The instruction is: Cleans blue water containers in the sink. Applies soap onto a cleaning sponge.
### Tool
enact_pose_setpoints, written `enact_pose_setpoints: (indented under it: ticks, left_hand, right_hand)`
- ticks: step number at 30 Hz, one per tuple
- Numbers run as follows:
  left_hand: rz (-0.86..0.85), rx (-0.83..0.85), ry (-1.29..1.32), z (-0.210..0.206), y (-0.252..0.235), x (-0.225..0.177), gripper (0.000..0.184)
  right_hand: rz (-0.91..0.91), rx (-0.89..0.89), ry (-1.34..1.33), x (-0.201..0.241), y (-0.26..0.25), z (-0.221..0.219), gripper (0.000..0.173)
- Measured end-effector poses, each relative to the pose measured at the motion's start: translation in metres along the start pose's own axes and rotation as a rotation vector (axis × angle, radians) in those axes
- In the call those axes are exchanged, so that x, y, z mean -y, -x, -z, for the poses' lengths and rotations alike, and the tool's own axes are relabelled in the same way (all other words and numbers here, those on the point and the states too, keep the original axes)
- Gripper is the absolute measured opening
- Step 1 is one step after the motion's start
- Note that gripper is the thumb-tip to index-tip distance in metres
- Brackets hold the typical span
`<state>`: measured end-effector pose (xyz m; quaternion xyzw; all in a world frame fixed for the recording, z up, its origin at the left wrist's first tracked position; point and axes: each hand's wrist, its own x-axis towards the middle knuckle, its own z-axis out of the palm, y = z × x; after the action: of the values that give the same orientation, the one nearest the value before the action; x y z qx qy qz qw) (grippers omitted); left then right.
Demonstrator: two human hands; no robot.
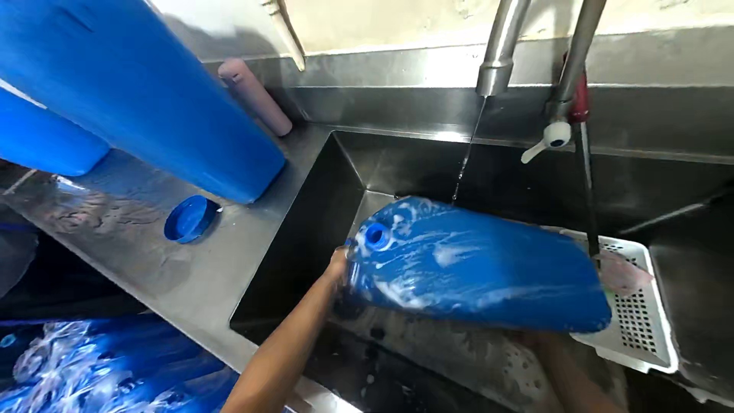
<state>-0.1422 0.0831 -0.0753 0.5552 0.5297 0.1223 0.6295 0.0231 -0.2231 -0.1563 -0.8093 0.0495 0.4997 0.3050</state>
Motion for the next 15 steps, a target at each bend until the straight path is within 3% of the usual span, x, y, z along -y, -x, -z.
enact_pose_setpoints:
  ticks: [1,2,3,5,6,8,11,13,15]
  left_hand:
    - [-0.013,0.024,-0.032,-0.004,0.009,-0.018,0.025]
    - [-0.029,0.069,-0.098,-0.008,0.017,-0.041,0.027]
    - [-0.052,0.124,-0.188,-0.012,0.024,-0.064,0.030]
    - [-0.123,0.247,-0.391,-0.028,0.030,-0.097,0.032]
    - [-0.161,0.322,-0.496,-0.041,0.030,-0.106,0.033]
    - [-0.237,0.503,-0.672,-0.080,0.034,-0.114,0.034]
    - [-0.359,0.641,-0.893,-0.144,0.053,-0.117,0.037]
    - [-0.337,0.600,-0.933,-0.165,0.061,-0.120,0.041]
    - [-0.301,0.542,-0.844,-0.168,0.058,-0.117,0.042]
  right_hand:
    - [0.300,-0.181,-0.250,-0.039,-0.041,0.030,0.036]
    - [0.498,-0.186,-0.405,-0.063,-0.081,0.076,0.035]
    - [0.486,-0.195,-0.392,-0.058,-0.094,0.125,0.032]
    - [0.369,-0.204,0.072,-0.013,-0.059,0.205,0.038]
    - [0.343,-0.243,0.339,0.020,-0.032,0.220,0.038]
    - [0.518,-0.346,0.490,0.089,0.010,0.209,0.049]
    - [0.832,-0.480,0.084,0.177,0.016,0.152,0.057]
    - [0.717,-0.651,0.065,0.215,0.022,0.117,0.053]
    - [0.590,-0.863,0.376,0.232,0.036,0.109,0.045]
